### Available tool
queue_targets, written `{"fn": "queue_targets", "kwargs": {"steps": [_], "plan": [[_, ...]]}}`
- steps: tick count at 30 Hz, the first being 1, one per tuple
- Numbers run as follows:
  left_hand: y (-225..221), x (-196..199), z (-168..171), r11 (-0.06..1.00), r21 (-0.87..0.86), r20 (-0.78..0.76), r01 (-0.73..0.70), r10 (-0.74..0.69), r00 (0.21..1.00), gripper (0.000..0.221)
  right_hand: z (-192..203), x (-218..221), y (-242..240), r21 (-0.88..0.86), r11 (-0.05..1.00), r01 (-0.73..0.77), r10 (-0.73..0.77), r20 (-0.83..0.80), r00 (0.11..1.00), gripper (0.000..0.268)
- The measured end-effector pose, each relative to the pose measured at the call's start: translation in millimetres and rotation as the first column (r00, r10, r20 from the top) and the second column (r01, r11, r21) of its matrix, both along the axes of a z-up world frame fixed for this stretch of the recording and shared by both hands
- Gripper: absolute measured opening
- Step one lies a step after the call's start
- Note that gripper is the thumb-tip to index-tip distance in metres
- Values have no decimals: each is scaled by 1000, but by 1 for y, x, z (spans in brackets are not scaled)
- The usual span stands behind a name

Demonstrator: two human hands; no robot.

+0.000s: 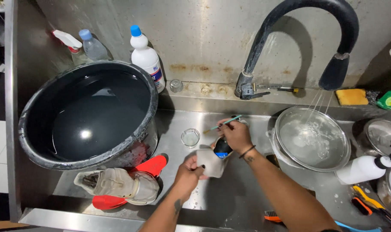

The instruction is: Cleaning a sneaker by scrubbing it with a small brush and cleaning solution in a stainless steel sink.

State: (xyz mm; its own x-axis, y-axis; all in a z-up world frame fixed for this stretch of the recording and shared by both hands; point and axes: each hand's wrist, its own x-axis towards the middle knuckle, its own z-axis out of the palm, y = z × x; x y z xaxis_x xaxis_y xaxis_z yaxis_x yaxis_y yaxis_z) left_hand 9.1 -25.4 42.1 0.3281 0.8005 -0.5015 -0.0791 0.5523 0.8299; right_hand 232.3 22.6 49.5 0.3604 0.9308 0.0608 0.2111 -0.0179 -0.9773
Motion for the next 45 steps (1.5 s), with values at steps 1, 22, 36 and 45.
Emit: {"fn": "queue_targets", "kwargs": {"steps": [1, 22, 36, 45], "plan": [[-2, 2, 6, 1000, 2, -3, -2, 2, 1000, 43, 5, -8, 9, 2, 1000, -2, 2, -3, 1000, 19], [83, 78, -3, 255, 816, -550, 519, 64, 833, 17, 50, 37, -69, -112, 993, 26, -86, -571, 817, 21], [113, 115, -4, 273, 443, -783, 854, -345, 517, 40, -48, -4, -109, -132, 989, -70, 110, 323, 940, 16], [107, 119, -10, 351, 442, -770, 826, -325, 550, 36, -59, -2, -98, -12, 999, -50, 50, 447, 893, 15]]}}
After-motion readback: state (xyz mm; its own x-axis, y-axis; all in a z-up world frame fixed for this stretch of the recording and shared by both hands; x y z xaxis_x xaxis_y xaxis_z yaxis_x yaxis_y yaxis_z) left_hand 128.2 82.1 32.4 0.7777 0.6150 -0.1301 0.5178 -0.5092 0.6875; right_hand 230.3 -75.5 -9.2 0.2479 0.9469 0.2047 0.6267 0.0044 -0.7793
